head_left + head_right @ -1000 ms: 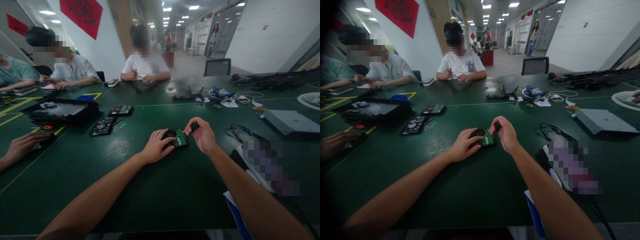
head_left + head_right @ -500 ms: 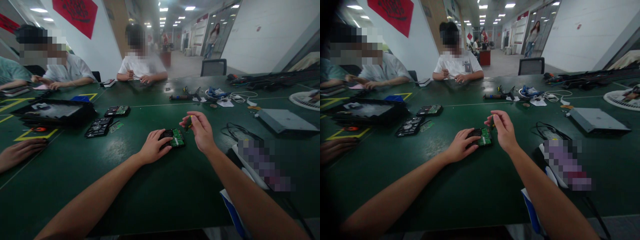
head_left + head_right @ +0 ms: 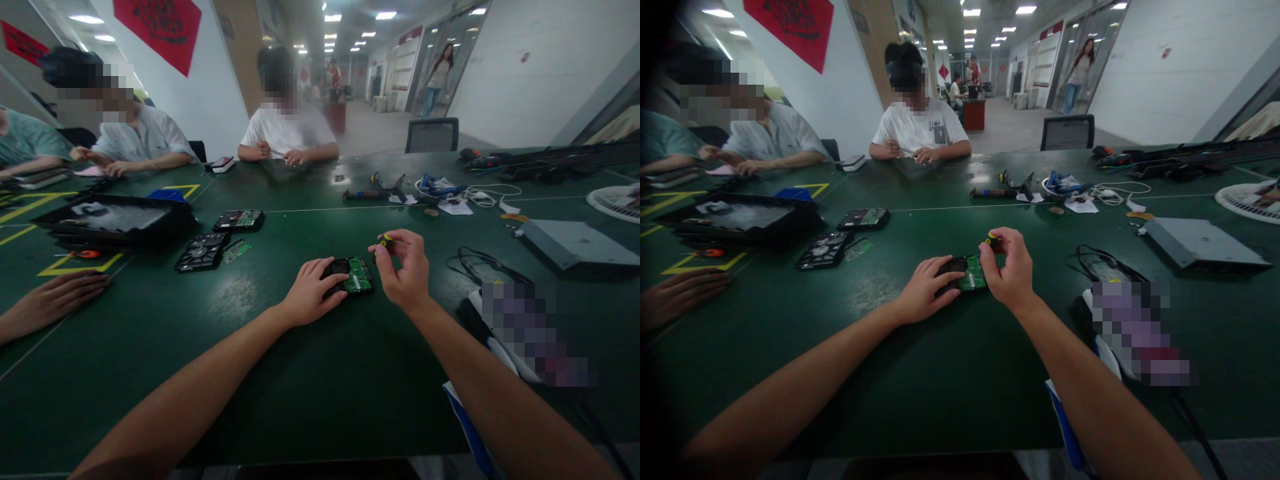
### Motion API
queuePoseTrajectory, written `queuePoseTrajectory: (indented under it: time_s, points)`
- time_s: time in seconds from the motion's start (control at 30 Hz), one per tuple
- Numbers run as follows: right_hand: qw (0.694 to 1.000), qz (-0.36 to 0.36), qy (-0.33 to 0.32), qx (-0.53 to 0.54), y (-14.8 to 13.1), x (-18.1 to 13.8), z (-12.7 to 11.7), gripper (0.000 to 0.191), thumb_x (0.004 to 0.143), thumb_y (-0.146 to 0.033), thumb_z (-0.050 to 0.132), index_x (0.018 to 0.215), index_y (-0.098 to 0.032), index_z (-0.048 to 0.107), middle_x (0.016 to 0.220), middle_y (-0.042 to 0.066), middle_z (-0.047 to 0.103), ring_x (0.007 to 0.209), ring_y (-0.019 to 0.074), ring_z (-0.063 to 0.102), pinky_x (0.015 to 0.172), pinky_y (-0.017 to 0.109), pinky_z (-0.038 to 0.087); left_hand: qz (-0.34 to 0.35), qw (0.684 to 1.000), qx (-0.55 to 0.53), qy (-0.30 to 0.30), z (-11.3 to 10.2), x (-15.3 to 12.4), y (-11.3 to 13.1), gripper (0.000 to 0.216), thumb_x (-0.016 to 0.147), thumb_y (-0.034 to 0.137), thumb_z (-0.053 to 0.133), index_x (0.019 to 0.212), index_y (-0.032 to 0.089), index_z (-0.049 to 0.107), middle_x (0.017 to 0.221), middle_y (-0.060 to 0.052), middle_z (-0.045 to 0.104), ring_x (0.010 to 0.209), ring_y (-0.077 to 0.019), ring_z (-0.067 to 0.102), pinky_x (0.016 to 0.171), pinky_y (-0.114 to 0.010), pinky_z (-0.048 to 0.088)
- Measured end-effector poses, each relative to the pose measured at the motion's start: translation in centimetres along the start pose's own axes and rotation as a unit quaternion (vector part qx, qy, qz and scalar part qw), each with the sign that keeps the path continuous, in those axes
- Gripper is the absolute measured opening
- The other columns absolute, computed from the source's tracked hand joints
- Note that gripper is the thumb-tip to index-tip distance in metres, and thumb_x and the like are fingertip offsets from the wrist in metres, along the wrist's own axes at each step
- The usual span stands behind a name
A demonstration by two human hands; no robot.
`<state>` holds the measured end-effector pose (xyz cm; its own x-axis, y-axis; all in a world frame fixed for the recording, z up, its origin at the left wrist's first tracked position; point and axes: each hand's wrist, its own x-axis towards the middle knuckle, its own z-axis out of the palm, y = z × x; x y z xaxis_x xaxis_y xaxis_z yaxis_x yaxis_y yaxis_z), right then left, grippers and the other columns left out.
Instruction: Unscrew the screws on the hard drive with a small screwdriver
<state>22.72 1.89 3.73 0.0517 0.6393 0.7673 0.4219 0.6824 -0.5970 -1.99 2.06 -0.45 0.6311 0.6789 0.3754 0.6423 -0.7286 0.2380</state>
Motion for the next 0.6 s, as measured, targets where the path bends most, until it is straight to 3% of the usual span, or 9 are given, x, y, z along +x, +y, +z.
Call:
queuePoseTrajectory:
  time_s: [0.17,0.4,0.6]
  points:
    - [0.996,-0.040,-0.010,-0.078,0.25,0.28,-0.12,0.049,0.092,-0.021,0.069,0.137,-0.030,0.052,0.126,0.010,0.058,0.099,0.0236,0.069,0.075,0.042,0.066,-0.001,1.000,0.004,0.001,0.14,0.00,-0.09,0.042,0.104,0.047,0.061,0.143,0.032,0.064,0.162,-0.013,0.042,0.148,-0.0359,0.041,0.119,-0.059,0.038]
    - [0.992,-0.052,0.035,-0.112,0.49,0.64,-0.31,0.045,0.089,-0.022,0.074,0.128,-0.029,0.052,0.113,0.006,0.053,0.086,0.0193,0.061,0.065,0.036,0.063,0.000,1.000,0.002,-0.005,-0.05,0.00,-0.03,0.043,0.104,0.047,0.061,0.144,0.032,0.063,0.162,-0.013,0.041,0.149,-0.0357,0.039,0.119,-0.060,0.037]
    - [0.995,-0.034,0.001,-0.098,0.81,0.31,-0.28,0.054,0.090,-0.020,0.068,0.139,-0.029,0.045,0.129,0.011,0.056,0.098,0.0235,0.068,0.074,0.040,0.065,-0.002,1.000,0.006,-0.004,-0.13,0.01,0.04,0.043,0.104,0.047,0.060,0.144,0.031,0.063,0.162,-0.014,0.041,0.148,-0.0360,0.040,0.119,-0.060,0.037]
